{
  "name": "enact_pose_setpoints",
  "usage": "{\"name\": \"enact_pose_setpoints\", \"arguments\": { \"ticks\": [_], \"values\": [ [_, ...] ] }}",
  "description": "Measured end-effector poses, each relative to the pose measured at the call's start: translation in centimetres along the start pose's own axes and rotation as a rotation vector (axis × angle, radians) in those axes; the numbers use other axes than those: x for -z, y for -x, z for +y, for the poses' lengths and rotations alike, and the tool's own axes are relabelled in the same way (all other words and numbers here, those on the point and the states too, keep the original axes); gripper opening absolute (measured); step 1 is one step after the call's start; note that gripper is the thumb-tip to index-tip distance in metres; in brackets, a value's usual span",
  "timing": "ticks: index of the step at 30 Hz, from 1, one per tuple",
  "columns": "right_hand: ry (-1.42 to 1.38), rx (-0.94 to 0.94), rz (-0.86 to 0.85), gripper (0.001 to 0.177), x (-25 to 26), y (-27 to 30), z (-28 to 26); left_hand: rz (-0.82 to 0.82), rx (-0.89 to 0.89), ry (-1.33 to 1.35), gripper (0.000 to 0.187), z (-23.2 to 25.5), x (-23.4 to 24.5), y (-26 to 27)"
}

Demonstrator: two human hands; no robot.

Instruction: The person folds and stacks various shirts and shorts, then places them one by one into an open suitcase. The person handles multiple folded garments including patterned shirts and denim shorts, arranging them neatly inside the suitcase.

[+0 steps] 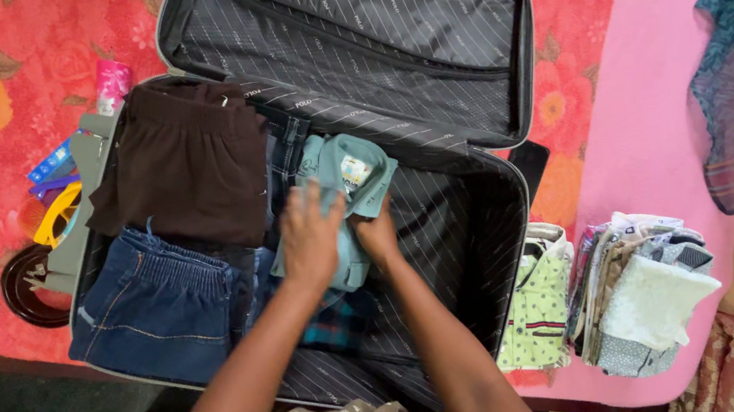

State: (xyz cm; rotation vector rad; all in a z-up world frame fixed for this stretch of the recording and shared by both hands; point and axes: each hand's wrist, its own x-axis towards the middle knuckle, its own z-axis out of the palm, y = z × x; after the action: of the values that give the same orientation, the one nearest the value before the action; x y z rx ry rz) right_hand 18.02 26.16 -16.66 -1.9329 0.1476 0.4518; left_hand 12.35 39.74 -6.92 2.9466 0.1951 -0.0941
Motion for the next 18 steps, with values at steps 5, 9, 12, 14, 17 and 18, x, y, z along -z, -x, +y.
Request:
{"name": "enact_pose_setpoints", "arguments": {
  "ticks": [5, 9, 12, 14, 17, 18],
  "values": [
    [0.009, -0.094, 0.041, 0.093, 1.3, 1.3, -3.4, -0.374, 0.077, 0.203, 0.085, 2.1, 0.8, 2.9],
    [0.312, 0.280, 0.241, 0.101, 3.9, 3.3, -6.7, -0.466, 0.132, 0.343, 0.091, 0.6, -0.4, 1.7],
    [0.582, 0.487, 0.178, 0.087, 4.0, 4.6, -7.9, -0.474, 0.114, 0.376, 0.088, -0.2, -2.4, 1.0],
    [0.838, 0.596, 0.049, 0.075, 2.9, 4.7, -8.2, -0.526, 0.119, 0.375, 0.082, -0.8, -3.8, 0.8],
    [0.981, 0.515, -0.103, 0.079, 0.7, 2.6, -8.6, -0.335, 0.058, 0.375, 0.074, -1.4, -5.2, 2.2],
    [0.989, 0.507, -0.166, 0.081, 0.1, 1.7, -8.7, -0.225, 0.027, 0.376, 0.071, -1.1, -5.4, 3.4]
  ]
}}
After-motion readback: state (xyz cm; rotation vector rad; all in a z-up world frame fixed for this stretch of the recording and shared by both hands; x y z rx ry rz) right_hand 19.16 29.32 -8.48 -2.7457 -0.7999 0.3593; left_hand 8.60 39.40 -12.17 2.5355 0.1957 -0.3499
